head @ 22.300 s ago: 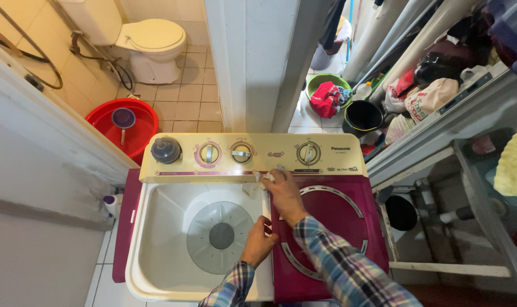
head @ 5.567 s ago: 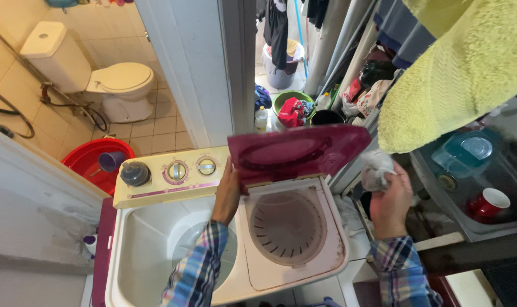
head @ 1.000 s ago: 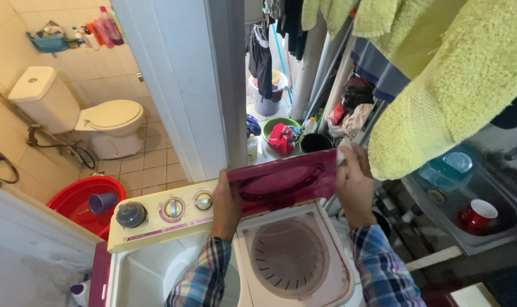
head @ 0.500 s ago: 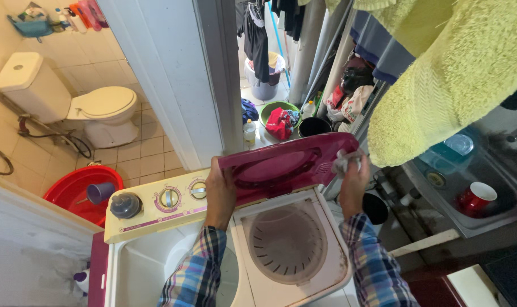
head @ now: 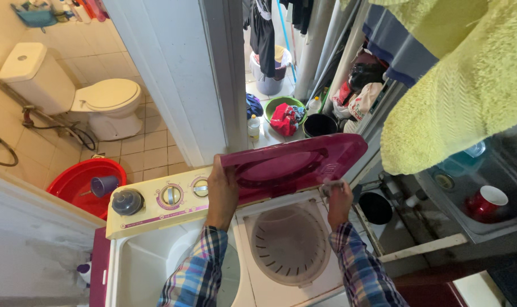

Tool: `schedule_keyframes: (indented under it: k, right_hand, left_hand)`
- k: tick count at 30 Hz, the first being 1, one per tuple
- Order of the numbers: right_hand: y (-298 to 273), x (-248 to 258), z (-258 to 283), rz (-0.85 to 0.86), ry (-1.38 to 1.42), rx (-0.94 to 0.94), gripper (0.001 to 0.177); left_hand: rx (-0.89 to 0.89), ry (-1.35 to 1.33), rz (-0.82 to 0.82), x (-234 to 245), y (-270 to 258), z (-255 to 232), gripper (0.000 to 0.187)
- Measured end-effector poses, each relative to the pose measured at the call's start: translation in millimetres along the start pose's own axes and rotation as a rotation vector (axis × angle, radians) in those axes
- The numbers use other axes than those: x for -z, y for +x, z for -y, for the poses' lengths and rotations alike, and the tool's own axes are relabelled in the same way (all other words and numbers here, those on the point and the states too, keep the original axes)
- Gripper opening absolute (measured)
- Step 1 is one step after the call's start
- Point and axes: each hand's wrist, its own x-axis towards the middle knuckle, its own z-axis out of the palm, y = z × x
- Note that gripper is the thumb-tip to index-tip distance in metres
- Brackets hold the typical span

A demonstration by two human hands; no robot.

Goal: The person wipes the interior and exterior surfaces of a twin-tub washing machine with a cloth, including the wash tub, the control panel, and the spin dryer lid.

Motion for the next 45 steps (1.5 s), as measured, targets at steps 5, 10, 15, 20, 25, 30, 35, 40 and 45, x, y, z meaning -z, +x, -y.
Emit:
schedule_keyframes:
  k: [5, 10, 15, 20, 25, 30, 35, 40, 45]
  right_hand:
    - [-3, -2, -18, 0.010, 0.581, -0.244, 0.038]
    - [-9, -9, -57, 0.001, 0.331, 0.096, 0.022]
    - [-15, -35, -58, -0.027, -0.063, 0.171, 0.021]
    - [-30, -65, -51, -0.080, -0.589, 0.307, 0.025]
    - [-38, -70, -59, -0.109, -0.689, 0.262, 0.024]
    - [-48, -72, -40, 0.047, -0.489, 0.080, 0.023]
    - [-70, -87, 4, 0.117, 0.147, -0.081, 0.020]
    - [-80, -91, 89, 0.024, 0.241, 0.102, 0.014]
    - [-111, -121, 151, -0.017, 0.235, 0.332, 0.025]
  left_hand:
    - [-0.017, -0.009, -0.014, 0, -2, 2, 0.007]
    - [-0.019, 0.023, -0.013, -1, -1, 0, 0.011]
    - [-0.034, 0.005, -0.010, -1, -1, -1, 0.015]
    - [-0.058, -0.026, -0.027, -2, -1, -4, 0.015]
    - [-0.041, -0.016, -0.020, -5, 1, 2, 0.015]
    - [-0.059, -0.035, -0.011, -6, 4, 3, 0.014]
    - [-0.028, -0.065, 0.035, 0, 4, -4, 0.014]
    - [-0.020, -0.085, 0.059, 1, 6, -9, 0.015]
    - [-0.024, -0.084, 0.220, 12, 7, -14, 0.041]
